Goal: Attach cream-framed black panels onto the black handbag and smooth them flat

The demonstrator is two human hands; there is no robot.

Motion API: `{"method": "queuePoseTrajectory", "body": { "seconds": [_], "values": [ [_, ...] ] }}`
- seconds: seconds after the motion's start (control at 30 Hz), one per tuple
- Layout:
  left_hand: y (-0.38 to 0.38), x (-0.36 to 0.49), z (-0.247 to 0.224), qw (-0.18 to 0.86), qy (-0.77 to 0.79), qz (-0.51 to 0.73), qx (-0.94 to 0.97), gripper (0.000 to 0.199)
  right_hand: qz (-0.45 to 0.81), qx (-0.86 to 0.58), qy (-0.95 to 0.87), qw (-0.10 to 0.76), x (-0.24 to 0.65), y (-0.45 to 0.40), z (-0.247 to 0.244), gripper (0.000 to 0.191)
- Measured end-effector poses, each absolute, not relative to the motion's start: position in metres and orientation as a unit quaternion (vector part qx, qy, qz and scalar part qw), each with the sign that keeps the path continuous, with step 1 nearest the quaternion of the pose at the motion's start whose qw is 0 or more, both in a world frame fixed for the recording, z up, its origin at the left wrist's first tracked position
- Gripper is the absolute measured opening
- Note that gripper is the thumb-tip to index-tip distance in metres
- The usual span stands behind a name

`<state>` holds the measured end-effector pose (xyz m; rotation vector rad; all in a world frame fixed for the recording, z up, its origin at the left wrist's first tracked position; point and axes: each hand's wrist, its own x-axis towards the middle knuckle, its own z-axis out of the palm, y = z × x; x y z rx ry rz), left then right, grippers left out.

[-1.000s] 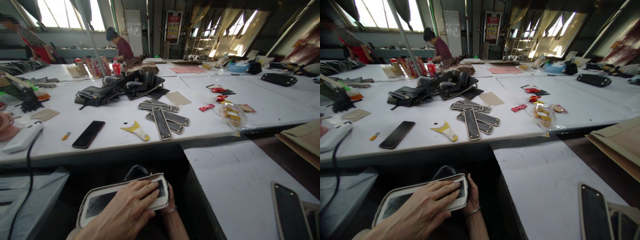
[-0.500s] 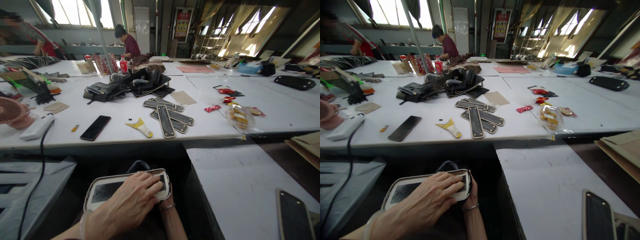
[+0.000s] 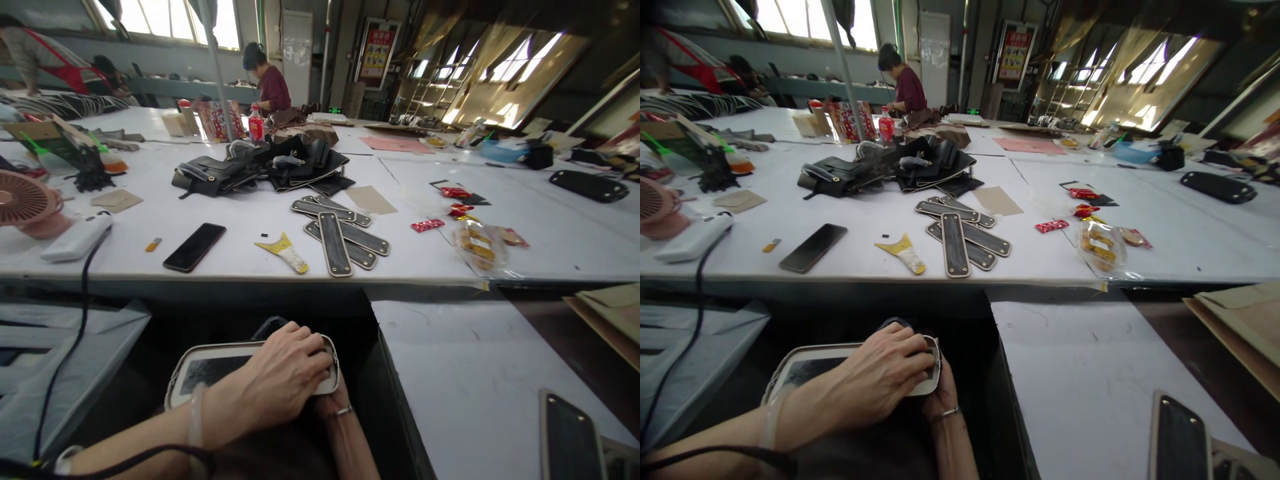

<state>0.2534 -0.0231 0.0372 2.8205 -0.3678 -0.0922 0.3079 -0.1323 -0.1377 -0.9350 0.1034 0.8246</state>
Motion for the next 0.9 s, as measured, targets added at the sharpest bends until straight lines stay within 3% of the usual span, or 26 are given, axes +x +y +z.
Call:
{"method": "queuePoseTrajectory", "body": {
  "seconds": [0.13, 0.27, 0.43, 0.63, 0.9],
  "values": [
    [-0.011, 0.271, 0.036, 0.179, -0.134, -0.038, 0.974, 0.008, 0.313, -0.570, 0.054, 0.757, 0.308, -0.160, -0.127, 0.036],
    [0.006, 0.285, 0.034, 0.285, -0.102, -0.022, 0.953, 0.029, 0.235, -0.675, 0.027, 0.699, 0.302, -0.196, -0.086, 0.043],
    [0.015, 0.305, 0.025, 0.304, -0.183, -0.076, 0.932, 0.030, 0.216, -0.800, -0.082, 0.554, 0.277, -0.194, -0.035, 0.064],
    [0.023, 0.328, 0.011, 0.333, -0.241, -0.136, 0.901, 0.032, 0.126, -0.854, -0.094, 0.497, 0.267, -0.175, -0.028, 0.055],
    [0.030, 0.332, 0.007, 0.352, -0.272, -0.152, 0.883, 0.024, 0.112, -0.883, -0.109, 0.443, 0.281, -0.169, -0.018, 0.050]
  ]
}}
